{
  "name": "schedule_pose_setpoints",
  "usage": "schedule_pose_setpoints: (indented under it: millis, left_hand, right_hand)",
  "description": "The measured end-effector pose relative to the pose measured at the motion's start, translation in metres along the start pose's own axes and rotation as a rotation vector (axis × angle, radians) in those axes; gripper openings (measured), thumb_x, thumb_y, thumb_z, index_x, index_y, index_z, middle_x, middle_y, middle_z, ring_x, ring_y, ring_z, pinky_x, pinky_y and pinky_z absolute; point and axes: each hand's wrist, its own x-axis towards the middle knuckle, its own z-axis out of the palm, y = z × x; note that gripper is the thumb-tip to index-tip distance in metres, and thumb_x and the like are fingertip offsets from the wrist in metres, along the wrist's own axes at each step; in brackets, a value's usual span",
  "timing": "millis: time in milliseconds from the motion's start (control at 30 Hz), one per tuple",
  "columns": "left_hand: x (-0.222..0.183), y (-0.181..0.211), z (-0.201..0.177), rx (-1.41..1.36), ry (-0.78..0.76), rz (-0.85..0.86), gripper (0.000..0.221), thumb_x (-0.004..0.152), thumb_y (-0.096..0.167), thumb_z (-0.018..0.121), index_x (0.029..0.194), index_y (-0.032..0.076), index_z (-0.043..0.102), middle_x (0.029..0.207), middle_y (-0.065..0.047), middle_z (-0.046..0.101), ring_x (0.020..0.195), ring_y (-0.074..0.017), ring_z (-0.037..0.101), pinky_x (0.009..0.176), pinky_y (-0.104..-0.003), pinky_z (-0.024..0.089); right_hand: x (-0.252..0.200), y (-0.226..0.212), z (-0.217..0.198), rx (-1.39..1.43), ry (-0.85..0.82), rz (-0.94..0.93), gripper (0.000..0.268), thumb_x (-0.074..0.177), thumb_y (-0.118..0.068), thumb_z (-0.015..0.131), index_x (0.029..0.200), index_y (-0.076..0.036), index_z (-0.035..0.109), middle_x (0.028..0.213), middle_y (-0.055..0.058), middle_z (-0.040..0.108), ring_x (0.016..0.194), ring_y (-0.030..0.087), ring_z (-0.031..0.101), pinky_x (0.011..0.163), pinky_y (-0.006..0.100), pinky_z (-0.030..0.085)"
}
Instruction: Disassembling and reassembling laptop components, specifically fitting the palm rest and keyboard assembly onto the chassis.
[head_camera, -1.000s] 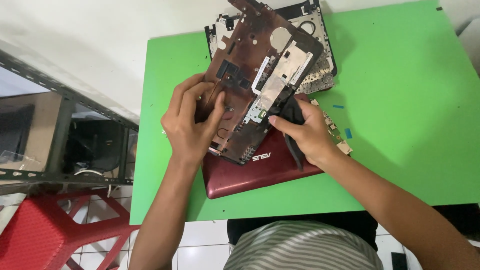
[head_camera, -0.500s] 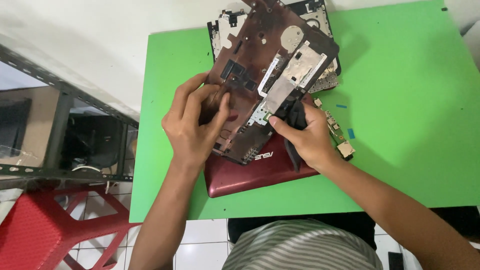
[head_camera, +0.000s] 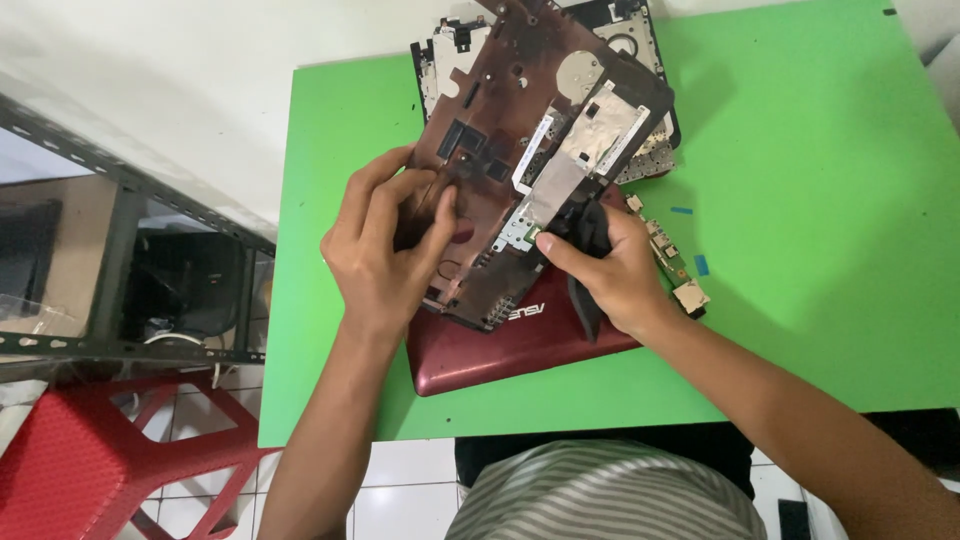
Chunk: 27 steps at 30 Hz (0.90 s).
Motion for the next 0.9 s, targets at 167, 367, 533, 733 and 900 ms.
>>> schedule_pose_setpoints:
  millis: [167, 367, 533, 733, 900]
  left_hand:
    - [0.001, 0.002, -0.001, -0.021, -0.011, -0.014, 0.017, 0.091, 0.008, 0.084, 0.101, 0.005, 0.07, 0.112, -0.013, 0.071, 0.092, -0.0322, 0.075, 0.075, -0.039, 0.063]
    - [0.0, 0.003, 0.001, -0.04, -0.009, -0.012, 0.017, 0.091, 0.009, 0.084, 0.101, 0.005, 0.07, 0.111, -0.013, 0.071, 0.09, -0.0317, 0.076, 0.074, -0.039, 0.063]
    - [0.0, 0.002, 0.0, -0.029, -0.004, -0.002, 0.017, 0.091, 0.008, 0.084, 0.1, 0.005, 0.07, 0.112, -0.013, 0.071, 0.089, -0.031, 0.076, 0.073, -0.038, 0.063]
    - [-0.001, 0.001, 0.0, -0.03, -0.006, -0.002, 0.016, 0.091, 0.008, 0.083, 0.101, 0.005, 0.07, 0.112, -0.014, 0.071, 0.089, -0.0311, 0.076, 0.072, -0.038, 0.063]
    - [-0.001, 0.003, 0.0, -0.033, -0.005, 0.003, 0.016, 0.091, 0.006, 0.083, 0.1, 0.004, 0.07, 0.112, -0.014, 0.071, 0.092, -0.0312, 0.076, 0.074, -0.038, 0.063]
  right_hand:
    - [-0.001, 0.013, -0.002, 0.01, 0.084, 0.008, 0.036, 0.096, -0.017, 0.075, 0.064, -0.01, 0.061, 0.05, 0.0, 0.051, 0.05, 0.007, 0.045, 0.048, 0.02, 0.038]
    - [0.006, -0.003, -0.001, -0.005, 0.221, -0.069, 0.035, 0.1, -0.015, 0.074, 0.069, -0.011, 0.059, 0.058, -0.002, 0.048, 0.059, 0.006, 0.041, 0.054, 0.022, 0.036]
    - [0.006, -0.006, -0.001, 0.023, 0.265, -0.065, 0.013, 0.098, -0.016, 0.076, 0.09, -0.006, 0.072, 0.076, -0.003, 0.06, 0.077, 0.005, 0.049, 0.071, 0.023, 0.048]
    - [0.009, -0.012, -0.003, -0.001, 0.218, -0.104, 0.012, 0.096, -0.013, 0.078, 0.09, -0.004, 0.075, 0.076, -0.002, 0.06, 0.079, 0.005, 0.048, 0.074, 0.024, 0.05]
    - [0.015, -0.005, -0.005, 0.078, 0.286, -0.001, 0.045, 0.103, -0.023, 0.07, 0.064, -0.018, 0.048, 0.061, -0.008, 0.038, 0.064, 0.003, 0.033, 0.06, 0.021, 0.032]
